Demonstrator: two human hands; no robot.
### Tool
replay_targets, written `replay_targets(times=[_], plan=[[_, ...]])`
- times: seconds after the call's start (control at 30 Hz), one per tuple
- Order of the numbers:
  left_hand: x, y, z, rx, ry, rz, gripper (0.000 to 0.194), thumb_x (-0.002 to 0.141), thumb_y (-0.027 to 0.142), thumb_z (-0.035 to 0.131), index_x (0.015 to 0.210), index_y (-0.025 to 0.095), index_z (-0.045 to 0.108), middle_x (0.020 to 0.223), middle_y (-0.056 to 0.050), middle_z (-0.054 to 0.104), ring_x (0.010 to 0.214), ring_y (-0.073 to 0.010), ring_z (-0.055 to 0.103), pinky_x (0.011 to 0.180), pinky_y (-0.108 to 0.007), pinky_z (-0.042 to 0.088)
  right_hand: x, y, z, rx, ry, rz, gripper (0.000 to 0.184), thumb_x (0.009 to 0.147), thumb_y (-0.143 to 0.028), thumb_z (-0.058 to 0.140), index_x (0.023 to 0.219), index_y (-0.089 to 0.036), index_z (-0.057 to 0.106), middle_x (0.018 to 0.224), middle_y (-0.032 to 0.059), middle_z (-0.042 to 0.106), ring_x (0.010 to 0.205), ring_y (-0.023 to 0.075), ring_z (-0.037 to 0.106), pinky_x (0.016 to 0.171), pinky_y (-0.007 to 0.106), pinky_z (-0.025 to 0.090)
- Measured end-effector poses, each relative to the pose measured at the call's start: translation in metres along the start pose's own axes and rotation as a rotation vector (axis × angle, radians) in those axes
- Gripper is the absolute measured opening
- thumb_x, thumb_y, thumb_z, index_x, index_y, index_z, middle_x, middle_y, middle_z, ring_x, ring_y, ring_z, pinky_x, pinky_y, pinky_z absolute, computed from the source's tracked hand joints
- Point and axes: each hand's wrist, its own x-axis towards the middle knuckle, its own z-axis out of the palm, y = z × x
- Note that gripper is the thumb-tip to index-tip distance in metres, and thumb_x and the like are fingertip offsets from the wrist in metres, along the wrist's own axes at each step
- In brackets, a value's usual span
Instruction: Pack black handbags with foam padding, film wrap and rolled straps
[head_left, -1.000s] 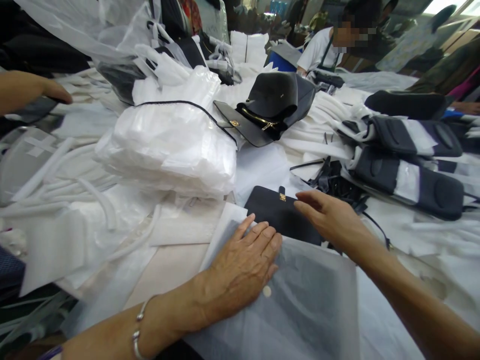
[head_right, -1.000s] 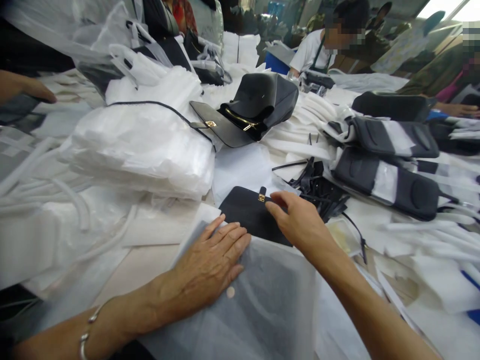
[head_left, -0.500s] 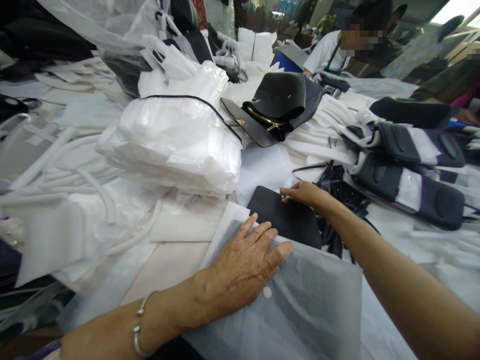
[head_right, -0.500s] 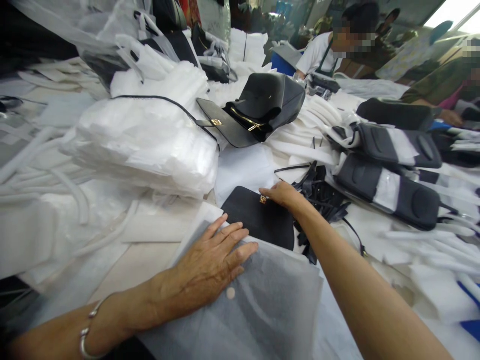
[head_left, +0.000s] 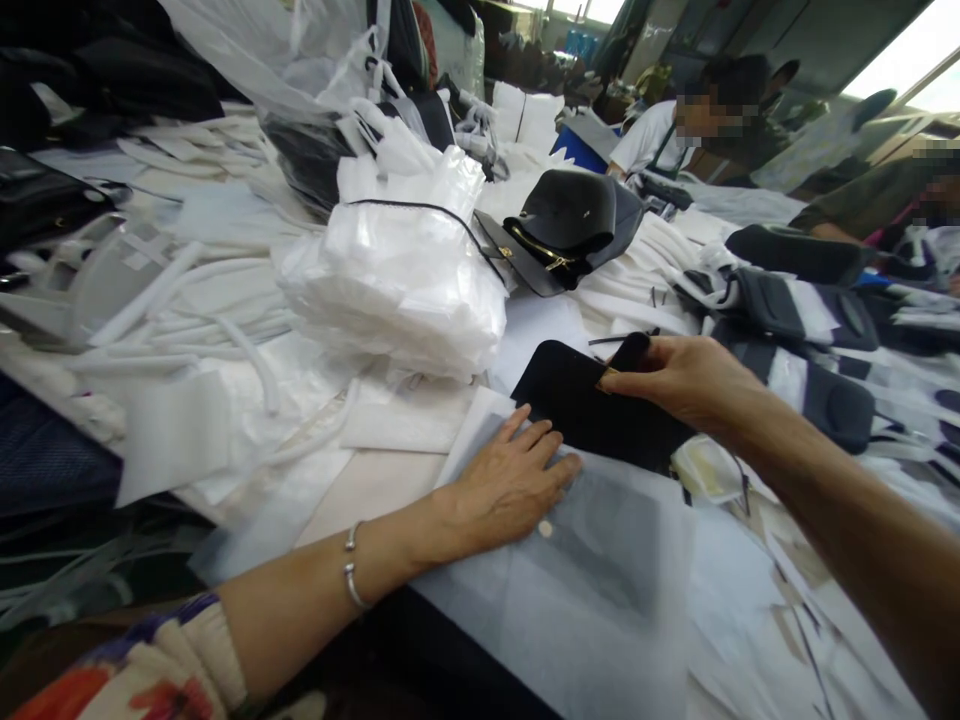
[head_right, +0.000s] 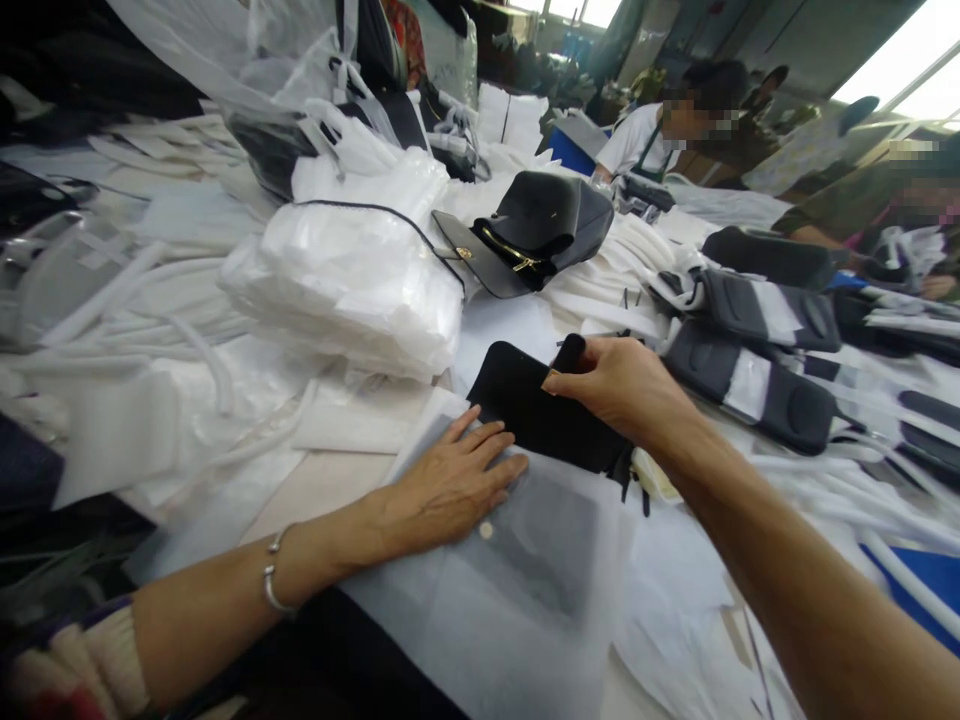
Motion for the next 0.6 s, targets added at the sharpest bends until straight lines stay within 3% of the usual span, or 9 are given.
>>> replay_targets(times=[0.13,0.27,0.33,0.4,0.5,0.6], plan=[[0.000,-0.001,0.002,-0.024,0.072,-0.006,0.030,0.095,0.030,0.048,0.123,0.022,0.057,0.127,-0.008,0.058,0.124,-0.0266,0.049,0.113,-0.051,0.026,-0.070,-0.034,0.031,-0.424,0.263,-0.255,0.010,0.075,-0.028,0.069,0.084,-0.023,0.071,0.071,0.0018,0.069,0.067,0.0225,0.065,0.057,0.031,0.042],[-0.001,-0.003,0.007,-0.091,0.078,0.081,0.021,0.093,0.020,0.046,0.096,0.017,0.067,0.103,-0.008,0.068,0.098,-0.0247,0.060,0.093,-0.044,0.044,-0.124,-0.019,0.084,-0.416,0.433,-0.486,0.011,0.084,-0.018,0.058,0.090,-0.021,0.067,0.084,0.0042,0.069,0.077,0.0216,0.065,0.066,0.032,0.047],[-0.002,-0.005,0.007,-0.140,0.057,0.110,0.020,0.090,0.016,0.047,0.084,0.016,0.067,0.085,-0.007,0.068,0.083,-0.0218,0.060,0.086,-0.040,0.046,-0.136,-0.001,0.106,-0.297,0.513,-0.541,0.016,0.087,-0.015,0.054,0.096,-0.022,0.065,0.089,0.0051,0.069,0.083,0.0208,0.066,0.074,0.033,0.051],[-0.004,-0.007,0.006,-0.194,0.078,0.088,0.016,0.087,0.018,0.052,0.081,0.015,0.067,0.083,-0.007,0.068,0.084,-0.0221,0.060,0.087,-0.039,0.046,-0.140,0.014,0.119,-0.192,0.568,-0.539,0.016,0.089,-0.014,0.055,0.099,-0.023,0.064,0.093,0.0050,0.069,0.086,0.0198,0.066,0.079,0.033,0.052],[-0.005,-0.010,0.003,-0.313,0.163,-0.046,0.013,0.081,0.017,0.056,0.086,0.013,0.067,0.091,-0.009,0.068,0.091,-0.0228,0.060,0.088,-0.036,0.048,-0.140,0.022,0.124,-0.143,0.635,-0.505,0.010,0.088,-0.018,0.062,0.096,-0.023,0.065,0.090,0.0035,0.070,0.082,0.0183,0.068,0.076,0.031,0.053],[-0.004,-0.013,0.002,-0.487,0.292,-0.222,0.018,0.073,0.005,0.050,0.082,0.011,0.064,0.089,-0.009,0.066,0.085,-0.0190,0.060,0.079,-0.029,0.051,-0.139,0.020,0.122,-0.153,0.677,-0.515,0.007,0.086,-0.019,0.066,0.092,-0.022,0.065,0.087,0.0029,0.071,0.079,0.0175,0.068,0.073,0.029,0.053]])
